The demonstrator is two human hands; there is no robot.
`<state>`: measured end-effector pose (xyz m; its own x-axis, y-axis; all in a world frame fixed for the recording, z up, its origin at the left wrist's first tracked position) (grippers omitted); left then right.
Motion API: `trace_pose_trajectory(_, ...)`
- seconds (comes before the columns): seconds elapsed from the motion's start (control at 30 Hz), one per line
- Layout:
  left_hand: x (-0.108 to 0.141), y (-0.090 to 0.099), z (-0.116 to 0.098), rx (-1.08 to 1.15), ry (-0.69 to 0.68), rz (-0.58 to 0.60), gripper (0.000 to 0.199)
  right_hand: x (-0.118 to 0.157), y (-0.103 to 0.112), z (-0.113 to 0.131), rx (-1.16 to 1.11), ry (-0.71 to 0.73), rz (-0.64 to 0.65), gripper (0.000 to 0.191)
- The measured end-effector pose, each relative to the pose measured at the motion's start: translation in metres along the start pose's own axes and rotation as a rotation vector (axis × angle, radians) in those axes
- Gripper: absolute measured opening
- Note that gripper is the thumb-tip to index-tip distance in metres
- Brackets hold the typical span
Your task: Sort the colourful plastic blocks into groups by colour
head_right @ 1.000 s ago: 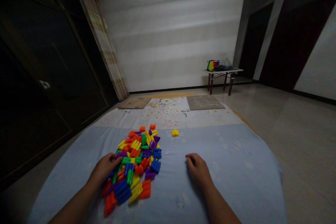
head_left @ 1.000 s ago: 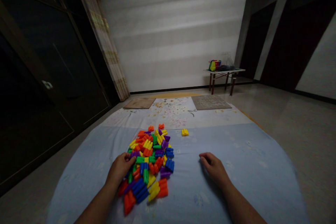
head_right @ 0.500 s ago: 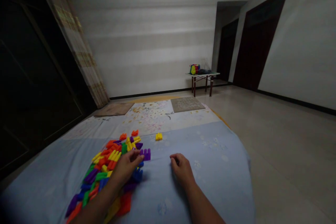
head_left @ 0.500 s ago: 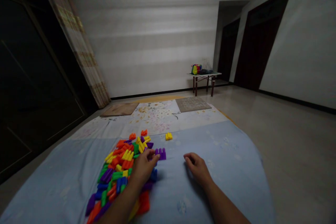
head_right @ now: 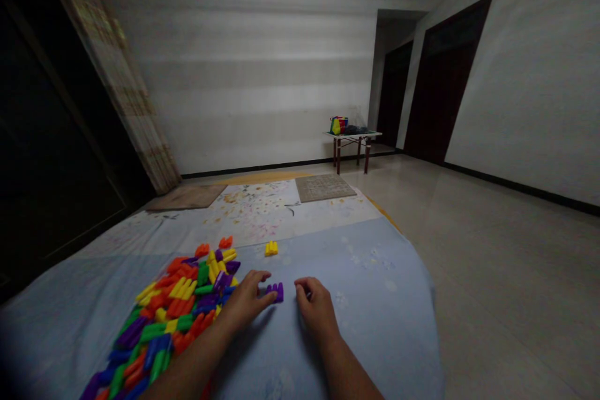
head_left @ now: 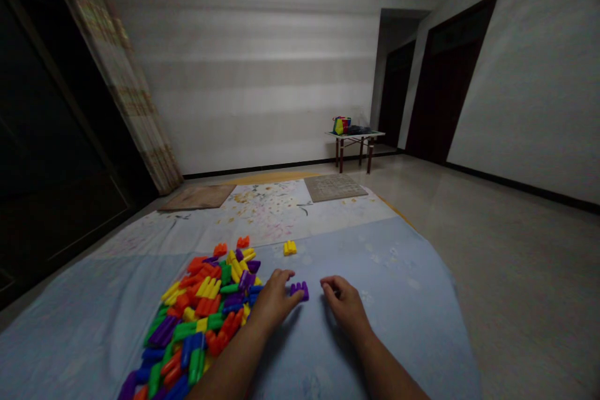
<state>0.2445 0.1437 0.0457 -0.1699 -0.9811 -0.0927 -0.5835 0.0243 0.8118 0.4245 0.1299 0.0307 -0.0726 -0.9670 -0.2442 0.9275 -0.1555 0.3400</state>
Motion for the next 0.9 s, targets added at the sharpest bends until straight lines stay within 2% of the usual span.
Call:
trace_pose_trajectory(0.13, -0.003, -0.008, 0.004, -0.050, -0.038, 0.111, 0.037, -0.001, -0.001, -0.002, 0.001, -0.007, 0.009, 0.025)
trace_pose_trajectory(0.23, -0.010, -0.004, 0.006, -0.079, -0.023, 0.069, 0.026, -0.001, -0.002, -0.002, -0.003, -0.013, 0.020, 0.024)
trace_pose_trajectory(0.5, -0.026, 0.000, 0.011, -0.146, 0.026, 0.007, 0.022, 0.000, -0.002, 0.000, 0.010, -0.038, 0.028, 0.024)
trace_pose_trajectory(0.9, -0.014, -0.005, 0.005, -0.192, 0.010, 0.035, 0.022, 0.001, -0.001, 0.000, 0.018, -0.021, 0.043, 0.024)
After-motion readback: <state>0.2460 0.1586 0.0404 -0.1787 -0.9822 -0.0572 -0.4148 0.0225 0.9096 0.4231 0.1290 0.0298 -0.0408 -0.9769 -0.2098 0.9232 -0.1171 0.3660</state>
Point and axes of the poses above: each hand's wrist, its own x-axis away from the middle knuckle, its own y-axis out of the back of the hand, z = x × y, the point moved 7 cm from there along -x, towards the middle knuckle, and after that the axes turned 5 degrees about -y, right-handed, at the moved point
